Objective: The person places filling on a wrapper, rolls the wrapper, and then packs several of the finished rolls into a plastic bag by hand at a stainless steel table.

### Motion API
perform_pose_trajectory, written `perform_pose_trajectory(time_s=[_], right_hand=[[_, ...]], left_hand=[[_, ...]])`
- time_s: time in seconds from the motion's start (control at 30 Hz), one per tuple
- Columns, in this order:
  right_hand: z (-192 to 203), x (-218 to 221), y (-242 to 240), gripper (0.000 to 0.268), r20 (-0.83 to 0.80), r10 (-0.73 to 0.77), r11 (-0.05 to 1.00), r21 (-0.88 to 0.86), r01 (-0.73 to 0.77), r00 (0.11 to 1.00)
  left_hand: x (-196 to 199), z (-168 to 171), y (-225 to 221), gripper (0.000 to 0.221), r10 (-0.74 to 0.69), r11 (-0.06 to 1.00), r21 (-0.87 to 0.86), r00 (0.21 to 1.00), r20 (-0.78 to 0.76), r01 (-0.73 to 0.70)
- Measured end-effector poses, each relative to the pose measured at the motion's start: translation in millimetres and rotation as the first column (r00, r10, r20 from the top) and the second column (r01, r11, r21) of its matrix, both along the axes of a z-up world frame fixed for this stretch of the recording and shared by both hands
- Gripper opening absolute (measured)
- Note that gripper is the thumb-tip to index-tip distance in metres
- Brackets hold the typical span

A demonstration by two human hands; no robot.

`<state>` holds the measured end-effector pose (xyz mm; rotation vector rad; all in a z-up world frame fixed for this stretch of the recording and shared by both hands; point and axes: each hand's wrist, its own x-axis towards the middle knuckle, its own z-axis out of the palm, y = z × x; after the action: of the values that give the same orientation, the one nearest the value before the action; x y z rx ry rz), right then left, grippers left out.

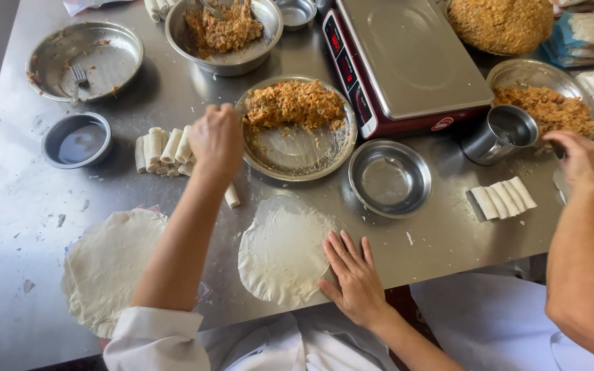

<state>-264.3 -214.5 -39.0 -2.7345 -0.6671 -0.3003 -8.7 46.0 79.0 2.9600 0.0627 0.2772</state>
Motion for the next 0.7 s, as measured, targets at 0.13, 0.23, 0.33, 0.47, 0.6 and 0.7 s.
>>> perform_pose_trajectory(time_s=[0.13,0.23,0.33,0.47,0.6,0.7], right_hand=[[5,6,11,0.066,0.121,-0.084,0.975,0.216,0.057,0.989],[2,6,9,0.061,0.14,-0.096,0.974,0.219,0.064,0.986],[2,7,9,0.058,0.139,-0.101,0.966,0.252,0.063,0.985],[0,7,7,0.057,0.135,-0.096,0.968,0.243,0.061,0.986],[-5,6,-1,0.06,0.087,-0.05,0.986,0.165,0.035,0.995],[1,6,-3,0.068,0.044,-0.019,0.988,0.152,0.012,0.999]], left_hand=[[22,9,-4,0.016,0.008,0.998,0.07,0.994,-0.111,0.0],[27,5,-16,0.02,-0.045,0.997,0.065,0.992,-0.116,0.052],[25,3,-11,0.025,-0.022,0.975,-0.223,0.988,-0.15,-0.013],[3,-6,4,0.034,-0.091,0.87,-0.483,0.995,0.044,0.101],[-73,15,17,0.021,-0.25,0.813,-0.541,0.968,0.008,0.214],[-147,15,38,0.018,-0.424,0.773,-0.568,0.896,-0.131,0.282]])
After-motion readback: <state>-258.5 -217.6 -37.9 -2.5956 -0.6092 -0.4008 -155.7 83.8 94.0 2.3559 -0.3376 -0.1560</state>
